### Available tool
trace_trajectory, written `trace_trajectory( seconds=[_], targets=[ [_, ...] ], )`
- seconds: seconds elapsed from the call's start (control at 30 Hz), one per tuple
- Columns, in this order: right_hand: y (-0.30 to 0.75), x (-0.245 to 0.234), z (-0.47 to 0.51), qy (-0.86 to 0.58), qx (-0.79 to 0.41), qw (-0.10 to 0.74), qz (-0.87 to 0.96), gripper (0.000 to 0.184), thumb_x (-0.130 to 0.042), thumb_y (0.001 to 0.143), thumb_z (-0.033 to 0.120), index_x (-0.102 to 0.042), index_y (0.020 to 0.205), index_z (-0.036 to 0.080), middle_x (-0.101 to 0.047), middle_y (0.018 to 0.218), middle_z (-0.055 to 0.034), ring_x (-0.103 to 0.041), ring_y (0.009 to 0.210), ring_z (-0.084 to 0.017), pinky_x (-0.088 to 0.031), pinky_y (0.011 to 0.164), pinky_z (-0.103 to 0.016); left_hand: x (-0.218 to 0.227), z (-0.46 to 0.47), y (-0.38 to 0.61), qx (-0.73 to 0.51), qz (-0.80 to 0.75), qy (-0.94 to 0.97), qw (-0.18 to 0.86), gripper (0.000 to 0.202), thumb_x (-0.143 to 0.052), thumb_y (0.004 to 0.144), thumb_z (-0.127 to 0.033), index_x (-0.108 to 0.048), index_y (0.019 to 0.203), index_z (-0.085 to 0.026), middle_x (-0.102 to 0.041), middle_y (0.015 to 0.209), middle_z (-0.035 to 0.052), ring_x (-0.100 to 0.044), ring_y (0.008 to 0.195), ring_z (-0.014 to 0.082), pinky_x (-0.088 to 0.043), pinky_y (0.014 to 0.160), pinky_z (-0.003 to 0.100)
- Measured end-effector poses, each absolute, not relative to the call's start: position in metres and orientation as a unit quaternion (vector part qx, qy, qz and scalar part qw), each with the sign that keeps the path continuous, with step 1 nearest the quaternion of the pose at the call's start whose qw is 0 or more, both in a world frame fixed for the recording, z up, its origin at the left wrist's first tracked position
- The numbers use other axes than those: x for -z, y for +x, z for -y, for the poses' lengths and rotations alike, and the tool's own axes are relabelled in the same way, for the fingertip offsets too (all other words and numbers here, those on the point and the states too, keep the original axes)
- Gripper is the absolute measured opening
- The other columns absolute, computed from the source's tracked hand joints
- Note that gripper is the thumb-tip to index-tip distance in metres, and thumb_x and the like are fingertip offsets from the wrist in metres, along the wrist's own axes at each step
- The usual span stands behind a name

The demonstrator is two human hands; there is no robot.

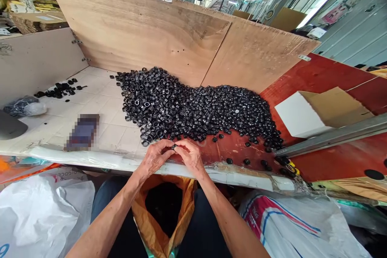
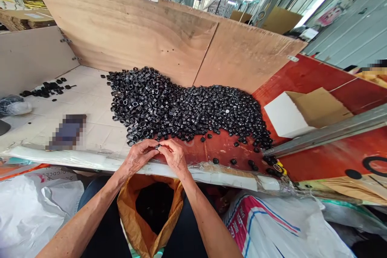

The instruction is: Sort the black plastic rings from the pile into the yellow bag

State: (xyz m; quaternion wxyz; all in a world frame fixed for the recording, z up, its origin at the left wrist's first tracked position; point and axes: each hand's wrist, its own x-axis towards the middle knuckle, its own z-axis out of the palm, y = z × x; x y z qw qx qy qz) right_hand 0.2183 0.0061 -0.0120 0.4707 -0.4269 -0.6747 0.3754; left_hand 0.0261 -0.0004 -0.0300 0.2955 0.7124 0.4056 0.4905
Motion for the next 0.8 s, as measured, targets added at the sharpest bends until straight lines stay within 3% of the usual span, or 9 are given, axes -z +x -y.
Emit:
trace_trajectory(
  seconds=[0.13, 0.27, 0.33, 0.47, 0.57, 0.63, 0.8],
  targets=[
    [0.22, 0.008, -0.008, -0.417, -0.345, 0.472, 0.697, 0.012, -0.069, 0.092, 0.031, -0.078, 0.097, 0.024, -0.077, 0.101, -0.0051, -0.071, 0.093, -0.021, -0.057, 0.083, -0.032, 0.03, 0.001, 0.026, -0.482, -0.431, 0.693, 0.32, 0.014, -0.071, 0.096, -0.028, -0.074, 0.108, -0.022, -0.079, 0.104, 0.0054, -0.075, 0.094, 0.02, -0.061, 0.089, 0.034],
    [0.219, 0.005, -0.007, -0.415, -0.361, 0.476, 0.687, 0.012, -0.07, 0.091, 0.032, -0.077, 0.095, 0.024, -0.076, 0.103, -0.0057, -0.071, 0.095, -0.022, -0.057, 0.083, -0.032, 0.03, 0.0, 0.027, -0.495, -0.425, 0.693, 0.308, 0.012, -0.07, 0.097, -0.026, -0.074, 0.107, -0.023, -0.078, 0.104, 0.0049, -0.075, 0.097, 0.02, -0.06, 0.092, 0.035],
    [0.218, 0.007, -0.006, -0.431, -0.378, 0.465, 0.674, 0.014, -0.069, 0.092, 0.035, -0.075, 0.095, 0.023, -0.076, 0.096, -0.0046, -0.071, 0.086, -0.02, -0.057, 0.077, -0.03, 0.03, 0.001, 0.028, -0.5, -0.412, 0.702, 0.294, 0.012, -0.069, 0.097, -0.024, -0.074, 0.109, -0.023, -0.078, 0.106, 0.0053, -0.075, 0.1, 0.02, -0.06, 0.095, 0.036],
    [0.216, 0.015, -0.008, -0.474, -0.37, 0.418, 0.68, 0.026, -0.058, 0.102, 0.043, -0.069, 0.091, 0.022, -0.064, 0.063, 0.0022, -0.061, 0.056, -0.015, -0.05, 0.06, -0.026, 0.03, 0.003, 0.027, -0.489, -0.395, 0.73, 0.27, 0.018, -0.064, 0.099, -0.018, -0.071, 0.114, -0.024, -0.076, 0.113, 0.0065, -0.073, 0.109, 0.0201, -0.058, 0.101, 0.036],
    [0.213, 0.022, -0.011, -0.49, -0.276, 0.409, 0.719, 0.044, -0.048, 0.107, 0.047, -0.062, 0.073, 0.023, -0.058, 0.058, 0.0006, -0.056, 0.055, -0.015, -0.047, 0.062, -0.027, 0.029, 0.003, 0.026, -0.465, -0.39, 0.748, 0.268, 0.018, -0.062, 0.099, -0.016, -0.071, 0.113, -0.024, -0.075, 0.117, 0.0062, -0.072, 0.113, 0.0201, -0.057, 0.104, 0.037],
    [0.212, 0.022, -0.012, -0.502, -0.227, 0.415, 0.724, 0.047, -0.047, 0.107, 0.048, -0.061, 0.07, 0.022, -0.06, 0.06, -0.0012, -0.056, 0.057, -0.016, -0.048, 0.065, -0.028, 0.028, 0.003, 0.026, -0.459, -0.393, 0.747, 0.277, 0.018, -0.063, 0.098, -0.016, -0.07, 0.113, -0.024, -0.075, 0.116, 0.006, -0.072, 0.113, 0.0203, -0.057, 0.104, 0.037],
    [0.214, 0.016, -0.005, -0.474, -0.253, 0.441, 0.719, 0.029, -0.055, 0.104, 0.043, -0.072, 0.112, 0.02, -0.072, 0.079, -0.0037, -0.064, 0.067, -0.018, -0.052, 0.069, -0.029, 0.026, 0.004, 0.027, -0.469, -0.426, 0.714, 0.297, 0.016, -0.065, 0.098, -0.021, -0.071, 0.112, -0.023, -0.077, 0.11, 0.0056, -0.074, 0.1, 0.0198, -0.06, 0.095, 0.035]
  ],
)
